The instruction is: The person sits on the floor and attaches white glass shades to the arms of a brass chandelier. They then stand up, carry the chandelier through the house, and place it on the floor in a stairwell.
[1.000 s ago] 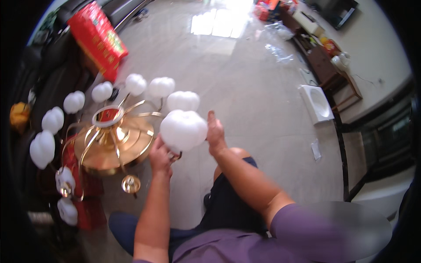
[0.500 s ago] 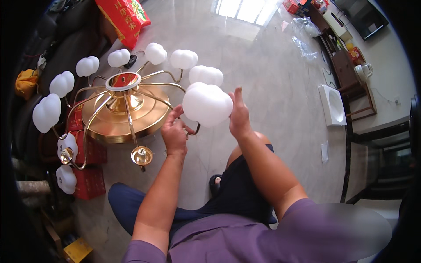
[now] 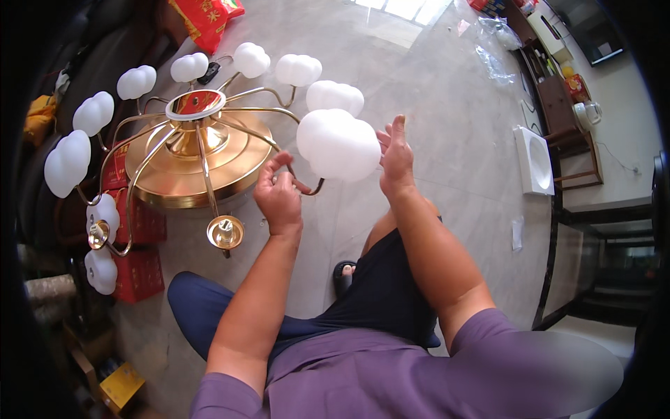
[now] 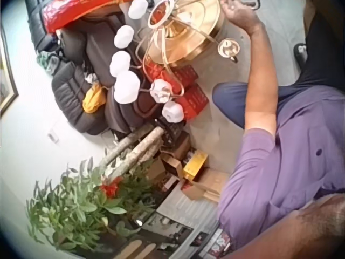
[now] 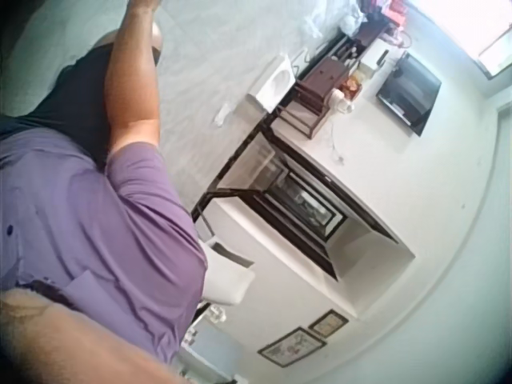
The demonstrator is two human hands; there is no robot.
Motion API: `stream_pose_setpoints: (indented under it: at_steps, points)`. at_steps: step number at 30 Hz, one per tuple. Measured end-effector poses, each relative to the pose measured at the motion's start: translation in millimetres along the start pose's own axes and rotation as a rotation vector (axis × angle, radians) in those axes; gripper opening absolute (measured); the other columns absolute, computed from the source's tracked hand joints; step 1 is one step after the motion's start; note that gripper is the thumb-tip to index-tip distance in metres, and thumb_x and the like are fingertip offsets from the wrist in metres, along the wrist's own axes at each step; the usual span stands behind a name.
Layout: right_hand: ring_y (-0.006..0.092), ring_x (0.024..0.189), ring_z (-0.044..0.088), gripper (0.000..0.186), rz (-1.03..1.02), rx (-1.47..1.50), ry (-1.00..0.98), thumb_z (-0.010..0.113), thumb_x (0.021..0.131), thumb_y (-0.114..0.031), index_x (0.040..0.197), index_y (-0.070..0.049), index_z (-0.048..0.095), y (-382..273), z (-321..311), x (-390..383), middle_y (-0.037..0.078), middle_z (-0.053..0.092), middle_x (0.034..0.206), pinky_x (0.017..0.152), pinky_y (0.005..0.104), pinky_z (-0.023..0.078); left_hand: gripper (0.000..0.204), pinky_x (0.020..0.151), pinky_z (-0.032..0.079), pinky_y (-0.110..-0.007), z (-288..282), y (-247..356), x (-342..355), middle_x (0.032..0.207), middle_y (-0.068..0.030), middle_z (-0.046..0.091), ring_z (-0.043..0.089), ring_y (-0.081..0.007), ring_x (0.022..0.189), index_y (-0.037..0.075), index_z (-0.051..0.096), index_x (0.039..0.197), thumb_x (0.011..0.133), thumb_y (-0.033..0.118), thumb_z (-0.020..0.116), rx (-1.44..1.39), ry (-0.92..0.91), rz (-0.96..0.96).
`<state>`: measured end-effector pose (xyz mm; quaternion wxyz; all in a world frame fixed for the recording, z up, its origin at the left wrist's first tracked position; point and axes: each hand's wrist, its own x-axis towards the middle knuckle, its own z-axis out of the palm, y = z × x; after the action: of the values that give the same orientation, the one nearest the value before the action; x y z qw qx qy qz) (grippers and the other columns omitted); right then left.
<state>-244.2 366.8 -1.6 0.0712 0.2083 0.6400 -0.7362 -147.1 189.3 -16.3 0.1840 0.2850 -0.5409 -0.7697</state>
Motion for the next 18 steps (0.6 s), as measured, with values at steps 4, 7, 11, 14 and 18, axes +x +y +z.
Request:
stream_pose_setpoints:
  at_steps: [4,7,11,14,18]
  points:
    - [0.0268,0.131,0.048,0.086,0.133,-0.174,-0.094,0.04,0.096,-0.067,0.143,0.005,0.04,-7.2,0.9,-13.2,0.02,0.052,0.139,0.11,0.0392,0.034,0.062,0.043,0.039,-0.024,4.2,10.3,24.3,0.125,-0.0098,0.063,0.062,-0.0146,0.056,0.003,0.051,0.138,0.077,-0.004,0.044,-0.115,-0.378,-0.355]
    - [0.023,0.123,0.053,0.084,0.088,0.125,-0.301,0.039,0.097,-0.066,0.14,0.007,0.043,-4.5,0.8,-12.4,0.017,0.058,0.131,0.101,0.0388,0.043,0.061,0.043,0.04,-0.024,8.2,13.0,18.2,0.122,-0.0095,0.064,0.062,-0.0146,0.056,0.002,0.052,0.136,0.076,-0.005,0.044,-0.039,-0.393,-0.335]
    - [0.0205,0.114,0.056,0.078,0.027,-0.03,-0.1,0.039,0.097,-0.066,0.133,0.003,0.048,-3.3,0.7,-8.1,0.013,0.061,0.122,0.093,0.0392,0.047,0.055,0.044,0.043,-0.025,0.1,3.3,1.2,0.121,-0.0101,0.064,0.062,-0.0153,0.056,-0.001,0.055,0.129,0.076,-0.007,0.044,-0.101,-0.18,-0.18]
    - [0.0189,0.107,0.058,0.072,0.053,-0.151,-0.028,0.041,0.097,-0.065,0.126,0.0,0.053,-2.0,0.5,-19.8,0.01,0.062,0.116,0.09,0.0372,0.048,0.054,0.044,0.036,-0.023,0.8,2.5,2.1,0.12,-0.0096,0.065,0.062,-0.0132,0.059,0.001,0.057,0.129,0.076,-0.003,0.046,-0.055,-0.119,-0.137]
    - [0.017,0.095,0.059,0.068,-0.01,-0.021,-0.095,0.043,0.097,-0.063,0.122,-0.001,0.055,-5.9,10.7,-34.4,0.008,0.062,0.108,0.084,0.0339,0.048,0.054,0.045,0.038,-0.022,6.5,13.0,3.3,0.118,-0.0098,0.065,0.062,-0.0126,0.057,0.001,0.058,0.128,0.076,-0.003,0.046,-0.011,-0.207,-0.169]
